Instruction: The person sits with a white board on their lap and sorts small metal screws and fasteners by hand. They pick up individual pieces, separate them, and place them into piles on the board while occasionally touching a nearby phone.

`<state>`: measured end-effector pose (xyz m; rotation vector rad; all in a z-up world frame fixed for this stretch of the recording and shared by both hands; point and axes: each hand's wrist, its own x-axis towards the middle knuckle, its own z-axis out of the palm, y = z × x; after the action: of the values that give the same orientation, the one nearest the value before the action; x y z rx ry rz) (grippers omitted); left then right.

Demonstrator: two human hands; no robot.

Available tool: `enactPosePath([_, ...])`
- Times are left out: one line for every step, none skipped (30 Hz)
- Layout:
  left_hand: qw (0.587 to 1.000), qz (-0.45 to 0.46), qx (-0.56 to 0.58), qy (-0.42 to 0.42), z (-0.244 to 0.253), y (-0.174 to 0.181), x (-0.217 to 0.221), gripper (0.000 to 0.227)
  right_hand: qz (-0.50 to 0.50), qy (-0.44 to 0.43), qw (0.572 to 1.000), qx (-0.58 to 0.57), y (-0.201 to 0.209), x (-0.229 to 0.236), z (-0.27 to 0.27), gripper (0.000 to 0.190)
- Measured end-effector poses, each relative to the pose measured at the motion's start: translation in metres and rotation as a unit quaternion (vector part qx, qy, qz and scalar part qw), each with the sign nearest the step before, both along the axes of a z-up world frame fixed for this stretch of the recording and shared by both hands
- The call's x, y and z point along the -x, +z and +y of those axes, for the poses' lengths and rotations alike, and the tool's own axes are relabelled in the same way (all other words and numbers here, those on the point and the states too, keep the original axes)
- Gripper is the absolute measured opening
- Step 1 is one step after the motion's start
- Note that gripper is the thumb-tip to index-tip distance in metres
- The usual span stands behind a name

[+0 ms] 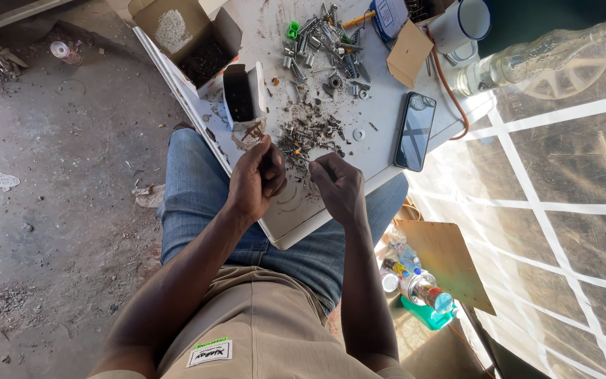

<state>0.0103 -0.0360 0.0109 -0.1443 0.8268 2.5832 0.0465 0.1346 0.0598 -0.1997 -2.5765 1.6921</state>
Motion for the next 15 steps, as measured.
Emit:
enactPosePath([1.0, 0.001, -0.001, 0.001, -0.001, 0.001, 0.0, 0.043, 0.001, 0.001, 1.0, -0.001, 0.005, 0.003, -0.006, 0.02])
enactPosePath([1.0, 0.018, 0.009, -0.005, -0.001, 0.002, -0.001, 0.045, 0.003, -0.002, 1.0, 0.027, 0.01, 0.006, -0.013, 0.02])
enactPosePath([0.999, 0.033, 0.019, -0.01, -0.003, 0.003, -0.003, 0.047, 0.003, -0.004, 0.998, 0.056, 0.016, 0.007, -0.021, 0.02])
enactPosePath([0.999, 0.031, 0.019, -0.008, -0.004, 0.003, -0.004, 0.047, 0.001, -0.002, 0.998, 0.056, 0.014, 0.012, -0.02, 0.02])
enactPosePath([0.999, 0.045, 0.02, -0.012, -0.004, 0.003, -0.004, 0.047, 0.014, -0.015, 0.997, 0.071, 0.012, 0.017, -0.019, 0.022])
enactPosePath([0.998, 0.058, 0.02, -0.016, -0.005, 0.002, -0.003, 0.047, 0.027, -0.028, 0.996, 0.086, 0.011, 0.022, -0.019, 0.024])
enactPosePath([0.998, 0.06, 0.02, -0.015, -0.005, 0.0, -0.003, 0.047, 0.029, -0.027, 0.996, 0.085, 0.013, 0.025, -0.017, 0.024])
enactPosePath([0.998, 0.056, 0.02, -0.015, -0.006, -0.002, -0.002, 0.046, 0.027, -0.063, 0.995, 0.079, 0.015, 0.028, -0.016, 0.023])
enactPosePath([0.998, 0.049, 0.02, -0.014, -0.006, -0.005, -0.004, 0.046, 0.021, -0.098, 0.992, 0.071, 0.017, 0.029, -0.014, 0.022])
enactPosePath([0.999, 0.048, 0.02, -0.012, -0.006, -0.004, -0.004, 0.046, 0.02, -0.095, 0.993, 0.071, 0.019, 0.031, -0.012, 0.022])
enactPosePath([0.999, 0.046, 0.019, -0.013, -0.006, -0.004, -0.003, 0.046, 0.03, -0.109, 0.991, 0.067, 0.02, 0.031, -0.01, 0.022])
enactPosePath([0.999, 0.043, 0.019, -0.014, -0.006, -0.004, -0.003, 0.046, 0.041, -0.123, 0.99, 0.063, 0.022, 0.032, -0.008, 0.022])
enactPosePath([0.999, 0.043, 0.018, -0.015, -0.005, -0.005, -0.002, 0.046, 0.041, -0.123, 0.99, 0.062, 0.02, 0.029, -0.005, 0.022])
enactPosePath([0.999, 0.046, 0.014, -0.02, -0.005, -0.006, -0.001, 0.046, 0.032, -0.114, 0.992, 0.043, 0.017, 0.026, -0.002, 0.022])
enactPosePath([0.999, 0.046, 0.011, -0.023, -0.006, -0.007, -0.001, 0.047, 0.02, -0.103, 0.994, 0.023, 0.015, 0.022, 0.0, 0.023])
